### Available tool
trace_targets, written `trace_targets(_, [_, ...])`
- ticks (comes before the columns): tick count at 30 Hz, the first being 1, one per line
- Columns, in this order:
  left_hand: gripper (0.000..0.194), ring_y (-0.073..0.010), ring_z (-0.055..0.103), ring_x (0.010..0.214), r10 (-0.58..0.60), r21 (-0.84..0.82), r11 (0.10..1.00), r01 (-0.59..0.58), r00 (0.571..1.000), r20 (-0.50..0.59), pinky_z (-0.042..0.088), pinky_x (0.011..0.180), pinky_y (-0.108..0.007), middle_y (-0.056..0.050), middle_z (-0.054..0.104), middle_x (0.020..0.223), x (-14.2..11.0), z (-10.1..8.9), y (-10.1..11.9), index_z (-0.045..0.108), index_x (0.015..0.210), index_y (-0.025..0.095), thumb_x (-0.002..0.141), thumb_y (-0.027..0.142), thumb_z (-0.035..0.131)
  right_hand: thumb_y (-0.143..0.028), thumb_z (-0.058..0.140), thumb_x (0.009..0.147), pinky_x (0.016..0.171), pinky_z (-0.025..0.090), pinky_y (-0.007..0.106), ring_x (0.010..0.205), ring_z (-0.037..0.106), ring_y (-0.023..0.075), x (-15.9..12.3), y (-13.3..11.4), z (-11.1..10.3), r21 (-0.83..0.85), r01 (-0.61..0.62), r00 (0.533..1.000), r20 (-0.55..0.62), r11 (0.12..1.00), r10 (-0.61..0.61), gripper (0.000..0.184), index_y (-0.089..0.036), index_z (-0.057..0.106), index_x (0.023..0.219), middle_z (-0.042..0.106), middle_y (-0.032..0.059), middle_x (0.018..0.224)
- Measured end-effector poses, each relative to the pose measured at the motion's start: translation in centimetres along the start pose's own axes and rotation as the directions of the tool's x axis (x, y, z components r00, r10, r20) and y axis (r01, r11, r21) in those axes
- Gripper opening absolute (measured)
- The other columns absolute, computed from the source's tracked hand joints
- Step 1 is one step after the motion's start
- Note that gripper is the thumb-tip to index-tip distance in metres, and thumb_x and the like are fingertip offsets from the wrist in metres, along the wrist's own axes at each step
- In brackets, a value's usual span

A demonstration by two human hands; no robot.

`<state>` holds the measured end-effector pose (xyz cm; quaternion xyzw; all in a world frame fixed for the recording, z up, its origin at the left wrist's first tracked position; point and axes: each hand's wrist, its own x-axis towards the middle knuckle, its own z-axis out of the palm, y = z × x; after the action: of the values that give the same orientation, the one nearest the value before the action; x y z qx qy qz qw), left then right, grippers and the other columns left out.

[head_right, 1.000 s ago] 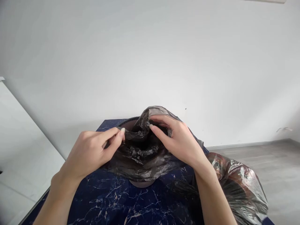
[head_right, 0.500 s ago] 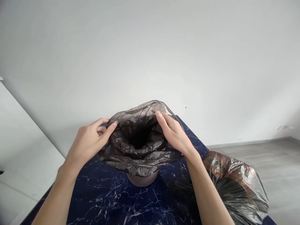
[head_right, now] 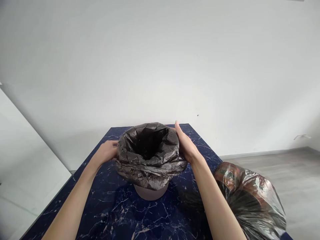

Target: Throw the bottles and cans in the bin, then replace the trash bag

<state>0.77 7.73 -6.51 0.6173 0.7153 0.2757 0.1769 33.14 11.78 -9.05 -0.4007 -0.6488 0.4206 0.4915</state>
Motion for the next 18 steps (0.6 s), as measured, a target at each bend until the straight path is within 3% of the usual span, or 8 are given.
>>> trace_targets(3, [0.024,-0.0312,0.074,0.059,0.034,0.018,0.999,-0.035,0.998,0.061,0.051,0.054,-0.031,-0.010,0.076,0.064,0.0,0.5,-0.4,0.068,0.067,0.025,0.080,0.046,0.067,-0.093,0.031,0.097,0.109,0.061,0.054,0.127,0.074,0.0352,0.0,0.5,-0.1,0.143,-0.202,0.978,0.077,0.969,0.193,0.091,-0.025,0.075,0.138,0.081,0.0116,0.130])
trace_targets(6, [0.040,-0.0362,0.079,0.105,0.102,-0.031,0.994,-0.105,0.992,-0.075,0.061,0.082,-0.036,-0.017,0.083,0.114,-0.7,0.1,0.6,0.074,0.112,0.022,0.093,0.054,0.060,-0.089,0.037,0.099,0.111,0.059,0.052,0.132,0.072,0.0349,-0.2,-0.1,-0.2,0.115,-0.162,0.987,0.031,0.980,0.160,0.085,-0.025,0.075,0.139,0.077,0.0102,0.137])
trace_targets(9, [0.061,-0.0331,0.061,0.145,0.260,-0.247,0.924,-0.293,0.953,-0.159,0.051,0.117,-0.044,-0.017,0.062,0.158,-1.7,-0.8,2.1,0.059,0.147,0.024,0.105,0.067,0.046,-0.085,0.038,0.102,0.117,0.056,0.049,0.139,0.067,0.0321,-0.5,-1.6,-0.3,0.088,-0.069,0.993,-0.086,0.994,0.076,0.076,-0.028,0.074,0.138,0.071,0.0073,0.148])
trace_targets(11, [0.077,-0.0334,0.046,0.158,0.393,-0.378,0.837,-0.395,0.915,-0.086,0.043,0.127,-0.048,-0.015,0.044,0.173,-2.4,-1.4,2.8,0.042,0.163,0.029,0.102,0.076,0.050,-0.084,0.039,0.102,0.121,0.052,0.051,0.144,0.062,0.0315,-0.9,-2.8,-0.3,0.073,-0.042,0.989,-0.139,0.996,0.052,0.072,-0.031,0.073,0.138,0.067,0.0064,0.155])
trace_targets(13, [0.105,-0.0370,0.032,0.166,0.504,-0.420,0.788,-0.450,0.864,0.019,0.037,0.130,-0.054,-0.015,0.027,0.181,-3.0,-1.8,3.2,0.021,0.173,0.035,0.091,0.082,0.066,-0.082,0.041,0.102,0.128,0.043,0.056,0.152,0.054,0.0324,-1.6,-4.2,-0.3,-0.002,-0.014,0.990,-0.143,1.000,0.013,0.068,-0.035,0.069,0.142,0.060,0.0047,0.162])
trace_targets(15, [0.131,-0.0410,0.020,0.169,0.556,-0.404,0.781,-0.476,0.825,0.101,0.035,0.131,-0.059,-0.014,0.015,0.184,-3.5,-2.1,3.3,0.006,0.175,0.040,0.077,0.080,0.083,-0.081,0.045,0.102,0.133,0.031,0.061,0.160,0.042,0.0337,-2.5,-5.6,-0.1,-0.126,0.033,0.995,-0.090,0.991,-0.044,0.068,-0.038,0.061,0.152,0.051,0.0031,0.170])
trace_targets(18, [0.149,-0.0458,0.018,0.168,0.546,-0.371,0.810,-0.454,0.815,0.195,0.045,0.124,-0.065,-0.011,0.000,0.186,-4.0,-2.3,3.2,-0.006,0.174,0.048,0.068,0.065,0.097,-0.078,0.055,0.100,0.135,0.021,0.065,0.168,0.024,0.0363,-3.9,-7.1,-0.2,-0.293,0.113,0.992,0.087,0.949,-0.091,0.083,-0.039,0.036,0.170,0.029,0.0041,0.181])
